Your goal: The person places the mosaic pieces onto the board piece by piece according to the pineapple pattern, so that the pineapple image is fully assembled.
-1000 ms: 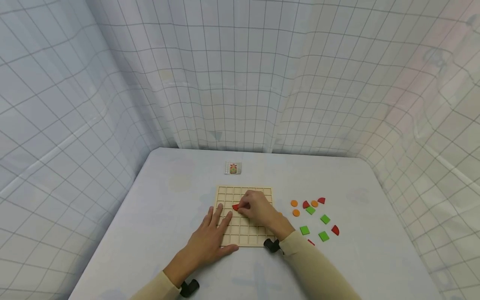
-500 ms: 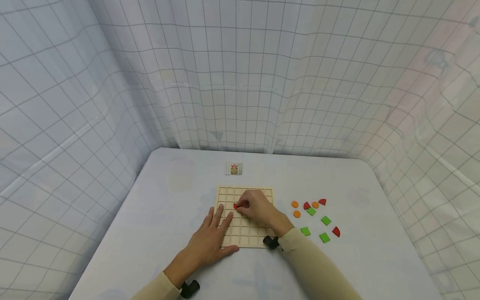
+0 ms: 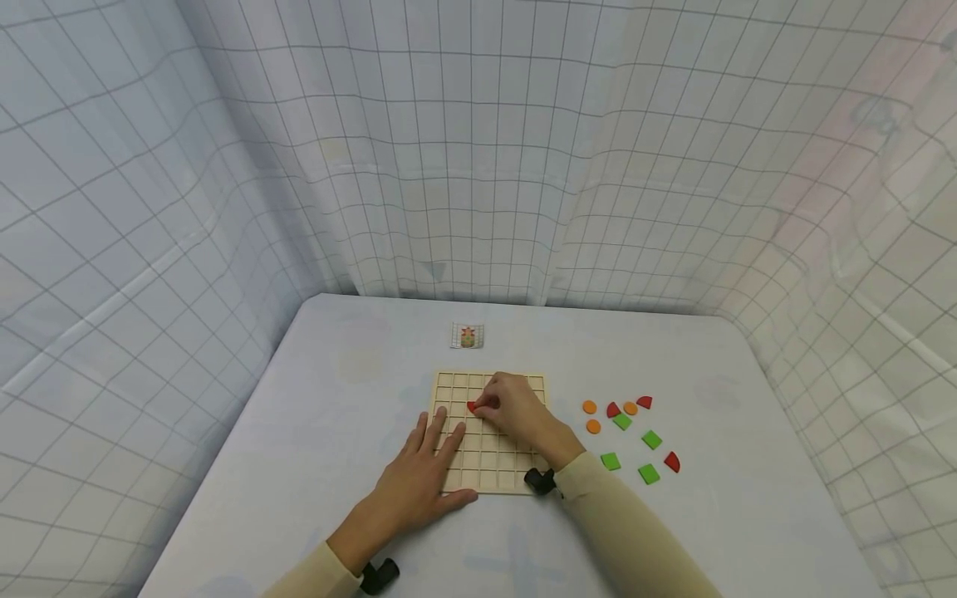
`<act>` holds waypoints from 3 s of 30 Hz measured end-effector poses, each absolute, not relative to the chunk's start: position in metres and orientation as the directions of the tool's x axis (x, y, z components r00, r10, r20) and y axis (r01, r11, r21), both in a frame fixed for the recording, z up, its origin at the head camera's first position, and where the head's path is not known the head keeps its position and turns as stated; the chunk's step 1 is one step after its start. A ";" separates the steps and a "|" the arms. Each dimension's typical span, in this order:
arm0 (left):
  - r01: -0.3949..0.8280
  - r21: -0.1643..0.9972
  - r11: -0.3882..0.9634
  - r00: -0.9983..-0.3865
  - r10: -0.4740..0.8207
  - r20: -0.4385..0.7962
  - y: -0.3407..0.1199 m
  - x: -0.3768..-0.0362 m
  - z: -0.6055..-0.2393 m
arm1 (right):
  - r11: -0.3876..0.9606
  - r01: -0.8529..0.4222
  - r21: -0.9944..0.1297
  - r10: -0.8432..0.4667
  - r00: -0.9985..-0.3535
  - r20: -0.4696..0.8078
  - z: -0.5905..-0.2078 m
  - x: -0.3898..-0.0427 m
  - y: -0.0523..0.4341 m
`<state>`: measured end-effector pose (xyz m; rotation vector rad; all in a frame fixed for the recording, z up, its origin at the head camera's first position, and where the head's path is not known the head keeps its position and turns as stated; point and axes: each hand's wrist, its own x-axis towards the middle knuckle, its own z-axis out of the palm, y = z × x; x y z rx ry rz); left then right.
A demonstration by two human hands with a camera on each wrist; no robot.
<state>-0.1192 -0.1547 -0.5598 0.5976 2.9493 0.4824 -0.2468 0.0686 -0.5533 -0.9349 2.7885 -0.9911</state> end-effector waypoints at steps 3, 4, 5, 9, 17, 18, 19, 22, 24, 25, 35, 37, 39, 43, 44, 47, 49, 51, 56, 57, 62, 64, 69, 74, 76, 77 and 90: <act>0.361 0.317 0.877 -0.920 0.391 -0.033 -0.154 -0.119 -0.561 | 0.611 -0.530 -0.587 -0.552 -0.818 0.164 -0.554 -0.248 0.070; 0.360 0.315 0.878 -0.920 0.390 -0.033 -0.154 -0.119 -0.561 | 0.609 -0.532 -0.588 -0.553 -0.816 0.166 -0.554 -0.248 0.070; 0.359 0.315 0.878 -0.921 0.389 -0.033 -0.154 -0.119 -0.562 | 0.607 -0.532 -0.590 -0.554 -0.816 0.167 -0.553 -0.248 0.070; 0.355 0.308 0.883 -0.922 0.386 -0.042 -0.154 -0.120 -0.564 | 0.601 -0.545 -0.584 -0.561 -0.809 0.178 -0.552 -0.248 0.072; 0.345 0.334 0.877 -0.917 0.391 -0.079 -0.157 -0.123 -0.559 | 0.613 -0.550 -0.567 -0.546 -0.814 0.199 -0.549 -0.246 0.079; 0.343 0.342 0.875 -0.917 0.391 -0.082 -0.157 -0.123 -0.558 | 0.615 -0.543 -0.572 -0.540 -0.818 0.197 -0.548 -0.245 0.081; 0.339 0.351 0.873 -0.916 0.391 -0.087 -0.158 -0.124 -0.557 | 0.616 -0.537 -0.576 -0.534 -0.822 0.197 -0.548 -0.245 0.083; 0.334 0.360 0.871 -0.915 0.392 -0.100 -0.159 -0.125 -0.555 | 0.628 -0.510 -0.588 -0.510 -0.840 0.184 -0.546 -0.245 0.091; 0.333 0.372 0.866 -0.914 0.394 -0.099 -0.160 -0.126 -0.554 | 0.634 -0.501 -0.589 -0.497 -0.848 0.186 -0.546 -0.244 0.098; 0.333 0.375 0.865 -0.913 0.396 -0.101 -0.161 -0.126 -0.553 | 0.637 -0.498 -0.589 -0.490 -0.851 0.190 -0.545 -0.244 0.101; 0.343 0.402 0.849 -0.904 0.415 -0.106 -0.164 -0.126 -0.551 | 0.678 -0.462 -0.572 -0.400 -0.884 0.241 -0.547 -0.240 0.153; 0.342 0.405 0.848 -0.902 0.417 -0.111 -0.165 -0.126 -0.551 | 0.694 -0.451 -0.562 -0.381 -0.892 0.246 -0.546 -0.240 0.165; 0.340 0.409 0.847 -0.900 0.419 -0.118 -0.166 -0.127 -0.550 | 0.713 -0.437 -0.548 -0.363 -0.899 0.244 -0.544 -0.239 0.176; 0.336 0.416 0.845 -0.896 0.423 -0.136 -0.168 -0.129 -0.547 | 0.748 -0.392 -0.535 -0.325 -0.920 0.219 -0.541 -0.239 0.199; 0.334 0.421 0.843 -0.895 0.424 -0.140 -0.169 -0.129 -0.546 | 0.755 -0.379 -0.535 -0.317 -0.925 0.208 -0.541 -0.239 0.204; 0.329 0.439 0.836 -0.893 0.427 -0.144 -0.170 -0.129 -0.543 | 0.771 -0.340 -0.538 -0.296 -0.940 0.170 -0.542 -0.240 0.219; 0.327 0.447 0.832 -0.893 0.427 -0.142 -0.171 -0.130 -0.542 | 0.780 -0.321 -0.538 -0.288 -0.946 0.147 -0.544 -0.241 0.227; 0.327 0.451 0.830 -0.893 0.428 -0.141 -0.171 -0.130 -0.541 | 0.784 -0.299 -0.543 -0.278 -0.953 0.123 -0.546 -0.240 0.233; 0.327 0.447 0.832 -0.894 0.426 -0.139 -0.171 -0.131 -0.543 | 0.790 -0.262 -0.554 -0.261 -0.962 0.084 -0.549 -0.239 0.242; 0.327 0.448 0.832 -0.894 0.426 -0.138 -0.171 -0.131 -0.544 | 0.790 -0.260 -0.555 -0.260 -0.962 0.080 -0.549 -0.239 0.243; 0.323 0.452 0.832 -0.896 0.422 -0.137 -0.171 -0.130 -0.545 | 0.789 -0.254 -0.559 -0.260 -0.963 0.072 -0.550 -0.238 0.243; 0.322 0.450 0.833 -0.896 0.422 -0.140 -0.171 -0.129 -0.544 | 0.787 -0.254 -0.562 -0.263 -0.963 0.067 -0.550 -0.237 0.242; 0.319 0.449 0.835 -0.898 0.418 -0.139 -0.171 -0.129 -0.544 | 0.786 -0.259 -0.562 -0.278 -0.959 0.054 -0.551 -0.238 0.240; 0.319 0.445 0.837 -0.900 0.415 -0.136 -0.170 -0.129 -0.545 | 0.785 -0.264 -0.561 -0.287 -0.957 0.048 -0.551 -0.239 0.239; 0.318 0.443 0.838 -0.900 0.414 -0.138 -0.170 -0.129 -0.545 | 0.783 -0.272 -0.559 -0.291 -0.955 0.056 -0.552 -0.239 0.238; 0.318 0.441 0.839 -0.900 0.414 -0.139 -0.170 -0.129 -0.545 | 0.782 -0.278 -0.558 -0.293 -0.954 0.065 -0.552 -0.239 0.237; 0.325 0.444 0.835 -0.898 0.420 -0.133 -0.170 -0.128 -0.545 | 0.674 -0.464 -0.575 -0.428 -0.879 0.208 -0.550 -0.233 0.190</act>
